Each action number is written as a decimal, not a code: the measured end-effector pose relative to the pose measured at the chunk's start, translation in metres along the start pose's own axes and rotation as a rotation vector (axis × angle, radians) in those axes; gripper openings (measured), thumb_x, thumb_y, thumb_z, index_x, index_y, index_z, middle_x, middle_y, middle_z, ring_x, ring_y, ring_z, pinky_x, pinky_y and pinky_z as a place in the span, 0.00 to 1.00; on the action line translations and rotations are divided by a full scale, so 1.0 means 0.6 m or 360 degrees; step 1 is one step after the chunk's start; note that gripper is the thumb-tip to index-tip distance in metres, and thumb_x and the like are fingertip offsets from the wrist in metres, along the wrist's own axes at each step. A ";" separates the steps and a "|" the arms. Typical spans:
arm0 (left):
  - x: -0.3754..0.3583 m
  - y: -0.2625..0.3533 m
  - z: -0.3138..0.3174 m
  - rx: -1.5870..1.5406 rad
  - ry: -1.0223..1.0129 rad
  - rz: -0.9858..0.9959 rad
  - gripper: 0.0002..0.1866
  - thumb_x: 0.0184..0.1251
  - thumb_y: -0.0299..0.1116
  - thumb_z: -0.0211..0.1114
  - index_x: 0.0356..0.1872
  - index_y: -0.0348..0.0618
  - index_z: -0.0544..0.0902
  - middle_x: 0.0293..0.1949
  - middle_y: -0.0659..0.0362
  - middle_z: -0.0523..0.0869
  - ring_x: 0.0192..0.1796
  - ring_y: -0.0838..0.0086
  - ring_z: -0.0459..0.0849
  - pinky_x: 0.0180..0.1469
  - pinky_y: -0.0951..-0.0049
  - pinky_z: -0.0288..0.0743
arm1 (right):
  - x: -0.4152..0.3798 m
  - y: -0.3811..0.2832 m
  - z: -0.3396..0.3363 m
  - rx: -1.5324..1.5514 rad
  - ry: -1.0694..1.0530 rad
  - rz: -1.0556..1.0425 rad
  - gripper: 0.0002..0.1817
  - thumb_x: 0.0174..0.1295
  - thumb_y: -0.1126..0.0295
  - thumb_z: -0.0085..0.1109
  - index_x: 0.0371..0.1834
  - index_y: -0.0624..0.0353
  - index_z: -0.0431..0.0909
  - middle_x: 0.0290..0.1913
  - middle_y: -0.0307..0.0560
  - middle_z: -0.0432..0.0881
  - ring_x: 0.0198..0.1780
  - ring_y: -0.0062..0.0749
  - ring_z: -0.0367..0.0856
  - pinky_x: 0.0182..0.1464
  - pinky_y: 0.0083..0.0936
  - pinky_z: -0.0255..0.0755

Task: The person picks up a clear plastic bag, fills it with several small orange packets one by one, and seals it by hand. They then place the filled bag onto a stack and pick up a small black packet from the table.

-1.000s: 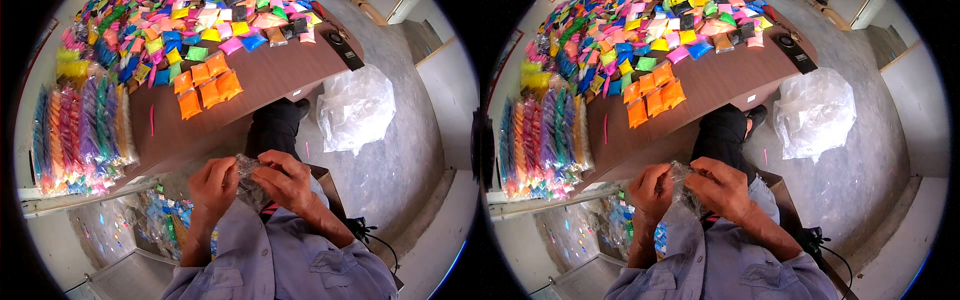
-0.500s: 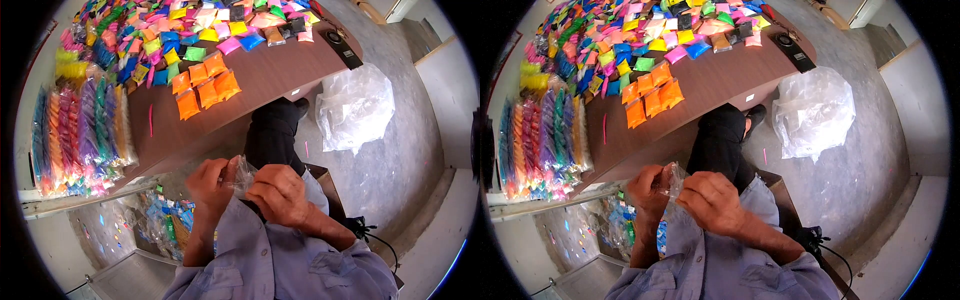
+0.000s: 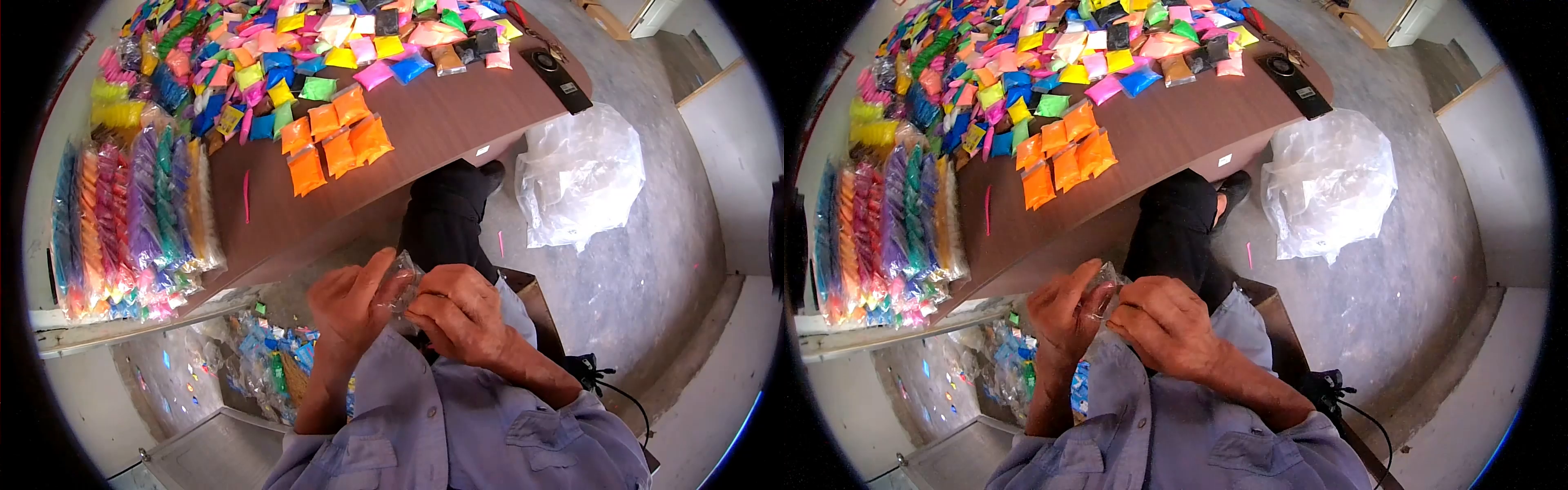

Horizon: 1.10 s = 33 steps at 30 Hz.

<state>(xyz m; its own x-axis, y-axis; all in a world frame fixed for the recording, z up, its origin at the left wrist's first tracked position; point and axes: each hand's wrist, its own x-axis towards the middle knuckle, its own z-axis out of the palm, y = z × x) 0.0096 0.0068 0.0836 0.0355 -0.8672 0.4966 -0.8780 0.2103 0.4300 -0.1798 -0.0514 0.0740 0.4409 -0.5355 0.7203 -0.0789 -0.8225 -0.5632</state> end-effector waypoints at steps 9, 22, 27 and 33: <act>-0.002 0.007 0.007 0.0069 0.0057 -0.0102 0.13 0.63 0.27 0.83 0.46 0.39 0.91 0.29 0.54 0.88 0.27 0.61 0.86 0.29 0.65 0.78 | -0.011 0.003 -0.003 0.0098 -0.0055 0.0165 0.16 0.57 0.75 0.81 0.46 0.62 0.85 0.49 0.54 0.86 0.47 0.49 0.89 0.47 0.38 0.86; 0.001 0.008 0.009 0.0072 0.0156 0.0418 0.15 0.56 0.24 0.82 0.45 0.39 0.91 0.45 0.53 0.92 0.41 0.59 0.93 0.42 0.65 0.89 | -0.009 -0.003 -0.007 0.0280 -0.0085 0.0356 0.12 0.61 0.77 0.78 0.45 0.62 0.84 0.47 0.56 0.85 0.45 0.50 0.89 0.45 0.39 0.86; 0.004 0.022 0.007 0.0077 0.0175 0.0314 0.13 0.57 0.21 0.78 0.44 0.37 0.89 0.45 0.51 0.93 0.43 0.57 0.93 0.43 0.64 0.89 | -0.013 -0.004 -0.007 0.0267 -0.0085 0.0359 0.12 0.61 0.78 0.78 0.45 0.62 0.84 0.46 0.57 0.85 0.45 0.50 0.88 0.44 0.38 0.85; -0.005 0.008 0.014 -0.0045 0.0156 0.0215 0.17 0.56 0.18 0.78 0.48 0.37 0.87 0.47 0.50 0.93 0.44 0.55 0.94 0.46 0.62 0.90 | -0.019 -0.009 -0.008 0.0268 -0.0086 0.0421 0.14 0.59 0.78 0.79 0.44 0.62 0.83 0.47 0.57 0.85 0.44 0.51 0.88 0.44 0.38 0.84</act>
<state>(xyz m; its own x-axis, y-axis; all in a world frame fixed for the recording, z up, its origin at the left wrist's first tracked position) 0.0013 0.0067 0.0779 -0.0344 -0.7822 0.6221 -0.8642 0.3359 0.3746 -0.1885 -0.0418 0.0705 0.4724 -0.7119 0.5198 -0.0500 -0.6104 -0.7905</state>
